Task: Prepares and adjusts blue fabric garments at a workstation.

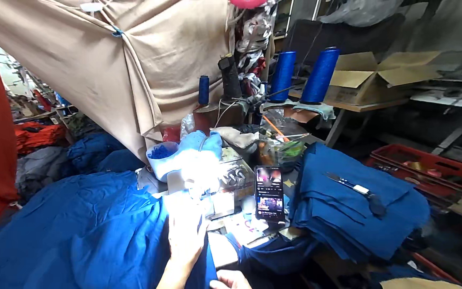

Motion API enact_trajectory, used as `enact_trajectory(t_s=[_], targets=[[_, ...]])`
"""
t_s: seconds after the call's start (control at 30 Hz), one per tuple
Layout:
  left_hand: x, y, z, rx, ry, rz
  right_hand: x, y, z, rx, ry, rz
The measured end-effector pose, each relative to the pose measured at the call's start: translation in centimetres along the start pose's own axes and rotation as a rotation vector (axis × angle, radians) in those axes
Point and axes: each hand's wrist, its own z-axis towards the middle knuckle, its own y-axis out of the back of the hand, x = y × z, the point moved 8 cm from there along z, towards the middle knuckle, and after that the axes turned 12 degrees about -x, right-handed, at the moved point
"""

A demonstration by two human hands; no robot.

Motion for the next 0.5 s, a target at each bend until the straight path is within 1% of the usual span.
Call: enact_trajectory(t_s=[0.1, 0.17, 0.3, 0.4, 0.43, 0.5], targets=[[-0.1, 0.5, -0.4, -0.063, -0.004, -0.005, 1.2, 0.2, 2.5, -0.073, -0.039, 0.047], [-0.1, 0.7, -0.6, -0.094, -0.002, -0.024, 1.8, 0.5, 4.4, -0.115, -0.005, 0.052], [-0.5, 1.6, -0.7, -0.166, -0.014, -0.03, 4.0, 1.0, 8.0, -0.163, 0.095, -0.066], [-0.9, 2.3, -0.8, -0.195, -0.025, -0.035, 6.3, 1.0, 9.3, -0.2, 0.132, 0.039], [-1.0, 2.4, -0.9, -0.198, -0.025, -0.052, 6.8, 1.1, 9.6, -0.235, 0.1, 0.063], [-1.3, 2.3, -0.9, -0.196, -0.033, -0.04, 7.4, 1.2, 10.2, -0.304, -0.048, 0.076]])
